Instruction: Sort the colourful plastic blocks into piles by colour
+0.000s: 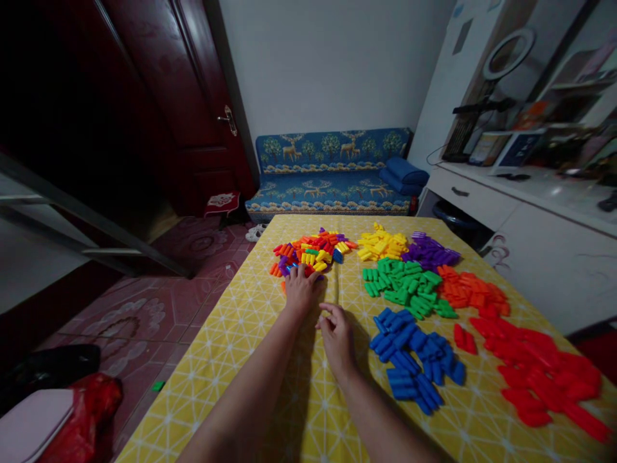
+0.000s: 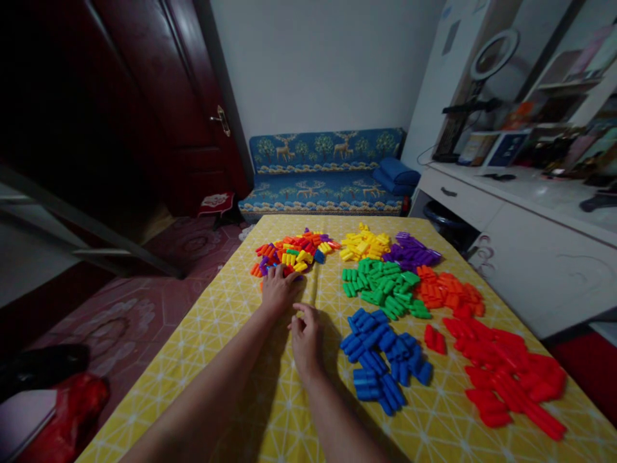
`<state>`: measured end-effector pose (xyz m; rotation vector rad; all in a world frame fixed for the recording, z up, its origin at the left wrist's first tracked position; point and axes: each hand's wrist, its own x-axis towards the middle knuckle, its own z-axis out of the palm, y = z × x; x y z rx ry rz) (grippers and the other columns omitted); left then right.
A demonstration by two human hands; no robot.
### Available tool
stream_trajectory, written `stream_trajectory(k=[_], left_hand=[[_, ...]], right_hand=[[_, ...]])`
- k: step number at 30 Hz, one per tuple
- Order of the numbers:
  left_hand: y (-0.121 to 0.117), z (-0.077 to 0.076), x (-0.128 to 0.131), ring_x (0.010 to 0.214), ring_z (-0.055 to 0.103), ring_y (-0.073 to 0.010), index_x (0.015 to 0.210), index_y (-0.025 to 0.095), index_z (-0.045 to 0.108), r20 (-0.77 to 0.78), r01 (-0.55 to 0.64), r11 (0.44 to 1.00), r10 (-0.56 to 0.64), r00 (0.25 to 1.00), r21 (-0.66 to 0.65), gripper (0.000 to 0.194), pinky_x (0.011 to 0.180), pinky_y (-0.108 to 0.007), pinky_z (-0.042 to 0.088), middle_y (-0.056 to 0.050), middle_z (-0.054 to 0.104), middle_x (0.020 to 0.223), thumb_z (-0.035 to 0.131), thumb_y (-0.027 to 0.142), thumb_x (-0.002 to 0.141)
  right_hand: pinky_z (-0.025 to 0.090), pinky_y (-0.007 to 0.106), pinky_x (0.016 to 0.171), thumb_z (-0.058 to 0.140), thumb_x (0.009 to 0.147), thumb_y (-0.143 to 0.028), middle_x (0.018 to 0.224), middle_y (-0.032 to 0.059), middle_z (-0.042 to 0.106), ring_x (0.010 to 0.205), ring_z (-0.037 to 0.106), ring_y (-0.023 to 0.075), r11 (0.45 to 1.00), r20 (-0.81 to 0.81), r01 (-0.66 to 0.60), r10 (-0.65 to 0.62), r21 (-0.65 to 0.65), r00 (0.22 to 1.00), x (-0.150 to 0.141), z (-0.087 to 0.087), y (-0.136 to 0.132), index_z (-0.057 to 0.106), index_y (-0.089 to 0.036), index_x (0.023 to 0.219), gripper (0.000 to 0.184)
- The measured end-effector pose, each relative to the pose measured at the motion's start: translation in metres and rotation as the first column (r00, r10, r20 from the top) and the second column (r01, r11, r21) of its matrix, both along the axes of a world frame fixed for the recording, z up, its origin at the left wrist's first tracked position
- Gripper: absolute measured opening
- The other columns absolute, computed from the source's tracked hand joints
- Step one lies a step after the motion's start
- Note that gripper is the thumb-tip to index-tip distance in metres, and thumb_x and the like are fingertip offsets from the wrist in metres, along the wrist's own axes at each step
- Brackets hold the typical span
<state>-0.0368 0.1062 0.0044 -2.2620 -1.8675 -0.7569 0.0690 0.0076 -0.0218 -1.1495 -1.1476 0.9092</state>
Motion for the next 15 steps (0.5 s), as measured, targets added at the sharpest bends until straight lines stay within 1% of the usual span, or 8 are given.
stream_trajectory(k=[3,6,8,11,12,13,14,15], left_hand=[[0.003,-0.001,0.001,0.108,0.048,-0.0338,0.110,0.029,0.073,0.023,-0.017,1.000,0.017,1.000,-0.009,0.026,0.087,-0.046,0.042,-0.013,0.054,0.121,0.061,0.033,0.088],[-0.005,-0.003,0.000,0.106,0.049,-0.0323,0.099,0.025,0.076,0.090,-0.022,1.000,0.023,0.996,-0.008,0.022,0.090,-0.045,0.043,-0.015,0.055,0.116,0.056,0.021,0.088],[-0.018,-0.006,-0.001,0.108,0.050,-0.0316,0.095,0.024,0.075,0.234,-0.013,1.000,0.010,0.972,0.011,0.022,0.093,-0.045,0.043,-0.014,0.055,0.115,0.056,0.017,0.086],[-0.039,-0.011,-0.004,0.110,0.052,-0.0303,0.098,0.023,0.074,0.472,-0.025,0.999,0.003,0.881,0.039,0.024,0.096,-0.045,0.044,-0.012,0.056,0.114,0.058,0.015,0.082],[-0.046,-0.013,-0.004,0.109,0.054,-0.0294,0.099,0.023,0.074,0.566,-0.029,0.999,0.004,0.825,0.036,0.023,0.096,-0.045,0.045,-0.012,0.058,0.112,0.059,0.016,0.082],[-0.052,-0.014,-0.004,0.106,0.056,-0.0282,0.099,0.022,0.073,0.672,-0.022,1.000,0.003,0.740,0.019,0.021,0.094,-0.043,0.047,-0.011,0.060,0.108,0.060,0.019,0.083],[-0.057,-0.014,-0.002,0.102,0.059,-0.0267,0.098,0.021,0.072,0.784,0.009,1.000,0.002,0.620,-0.010,0.018,0.091,-0.041,0.048,-0.010,0.062,0.104,0.062,0.024,0.083],[-0.062,-0.013,0.000,0.097,0.061,-0.0246,0.096,0.020,0.071,0.890,0.061,0.997,0.007,0.456,-0.040,0.017,0.086,-0.038,0.050,-0.009,0.064,0.099,0.065,0.030,0.083]], right_hand=[[0.055,0.030,0.064,0.054,0.082,-0.026,0.097,0.0061,0.068,0.064,0.065,0.0142,1.000,0.004,-0.009,0.009,0.012,1.000,0.001,-0.001,0.000,0.065,-0.018,0.104,0.025],[0.055,0.029,0.063,0.054,0.083,-0.028,0.097,0.0057,0.068,0.064,0.065,0.0139,1.000,-0.007,-0.011,0.011,0.001,1.000,0.001,-0.002,0.001,0.064,-0.018,0.104,0.025],[0.054,0.029,0.063,0.054,0.083,-0.028,0.095,0.0053,0.068,0.064,0.065,0.0141,1.000,-0.018,-0.006,0.006,-0.019,1.000,0.001,-0.002,0.001,0.064,-0.018,0.105,0.026],[0.053,0.029,0.061,0.055,0.084,-0.030,0.096,0.0064,0.069,0.065,0.064,0.0149,0.998,-0.045,0.001,-0.004,-0.059,0.999,0.001,-0.001,0.001,0.062,-0.018,0.111,0.030],[0.053,0.028,0.060,0.056,0.084,-0.032,0.099,0.0072,0.070,0.066,0.064,0.0151,0.998,-0.051,0.006,-0.010,-0.067,0.999,0.001,0.000,0.001,0.061,-0.018,0.113,0.032],[0.052,0.028,0.060,0.057,0.085,-0.034,0.103,0.0083,0.070,0.067,0.064,0.0152,0.997,-0.054,0.017,-0.021,-0.070,0.998,0.001,0.001,0.001,0.061,-0.018,0.114,0.034],[0.052,0.028,0.059,0.057,0.085,-0.035,0.108,0.0096,0.069,0.068,0.063,0.0152,0.997,-0.051,0.028,-0.031,-0.067,0.998,0.002,0.002,0.001,0.061,-0.018,0.116,0.036],[0.052,0.028,0.060,0.058,0.085,-0.037,0.113,0.0108,0.068,0.070,0.063,0.0152,0.998,-0.045,0.033,-0.036,-0.060,0.998,0.002,0.003,0.000,0.061,-0.018,0.119,0.039]])
